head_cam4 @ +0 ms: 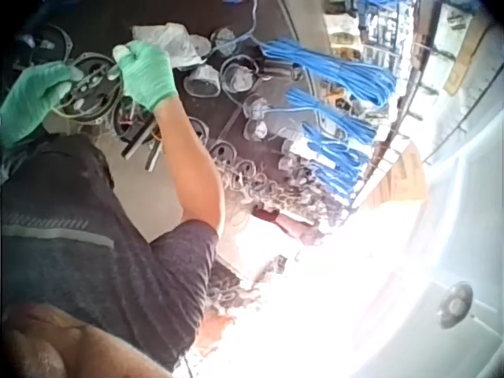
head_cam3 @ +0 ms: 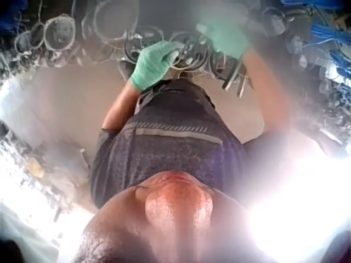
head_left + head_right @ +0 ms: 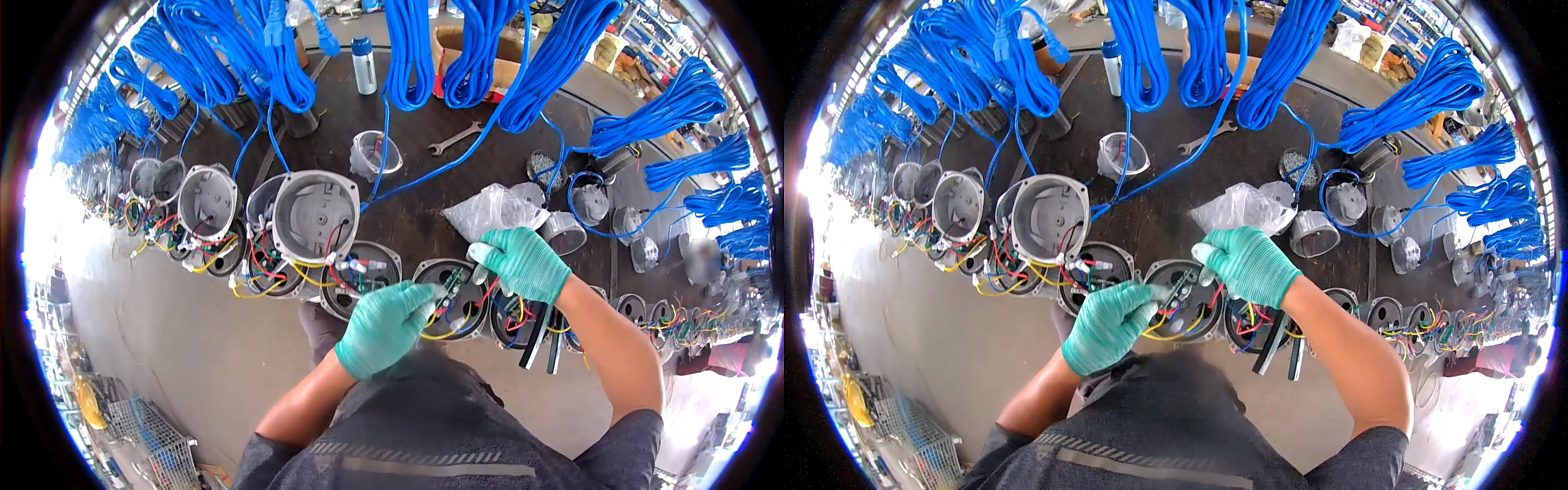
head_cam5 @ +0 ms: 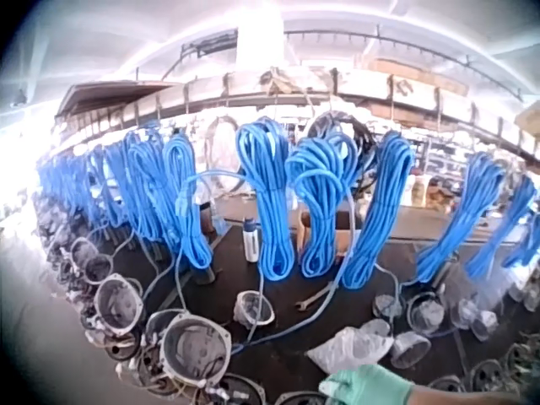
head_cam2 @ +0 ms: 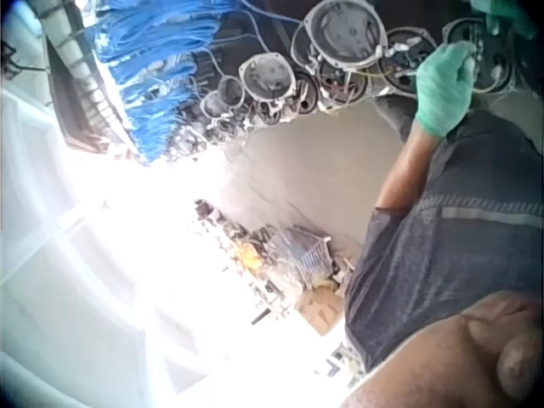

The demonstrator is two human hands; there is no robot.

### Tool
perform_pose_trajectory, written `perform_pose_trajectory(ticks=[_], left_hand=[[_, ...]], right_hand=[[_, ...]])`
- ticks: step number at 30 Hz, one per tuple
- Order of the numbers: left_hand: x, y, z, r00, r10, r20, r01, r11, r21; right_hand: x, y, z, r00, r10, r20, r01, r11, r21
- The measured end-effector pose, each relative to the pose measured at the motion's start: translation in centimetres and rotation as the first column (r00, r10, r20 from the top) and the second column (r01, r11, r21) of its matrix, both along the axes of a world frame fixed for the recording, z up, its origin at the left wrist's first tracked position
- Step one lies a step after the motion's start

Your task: The person connects the electrical wires of motor assemblies by hand, attaching wire connectors and crimping them with a tool.

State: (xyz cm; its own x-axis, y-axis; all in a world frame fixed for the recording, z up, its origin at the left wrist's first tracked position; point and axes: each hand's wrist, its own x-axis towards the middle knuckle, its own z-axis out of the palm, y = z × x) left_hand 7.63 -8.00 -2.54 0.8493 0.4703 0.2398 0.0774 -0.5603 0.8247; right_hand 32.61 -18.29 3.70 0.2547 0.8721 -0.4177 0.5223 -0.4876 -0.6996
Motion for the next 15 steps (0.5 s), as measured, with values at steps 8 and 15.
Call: perform_pose_trajectory(ticks=[8, 15], left_hand=[[-0.1, 1.8, 0.6, 0.984, -0.175, -0.033, 0.178, 0.963, 0.201], [0.2, 3.6, 1.8, 0.959, -0.277, -0.060, 0.280, 0.958, 0.065]], right_hand=[[3.8, 1.6, 0.5, 0.798, 0.381, 0.467, -0.479, 0.872, 0.106], [6.5, 9.7, -0.3, 0.921, 0.376, -0.100, -0.385, 0.918, -0.094]])
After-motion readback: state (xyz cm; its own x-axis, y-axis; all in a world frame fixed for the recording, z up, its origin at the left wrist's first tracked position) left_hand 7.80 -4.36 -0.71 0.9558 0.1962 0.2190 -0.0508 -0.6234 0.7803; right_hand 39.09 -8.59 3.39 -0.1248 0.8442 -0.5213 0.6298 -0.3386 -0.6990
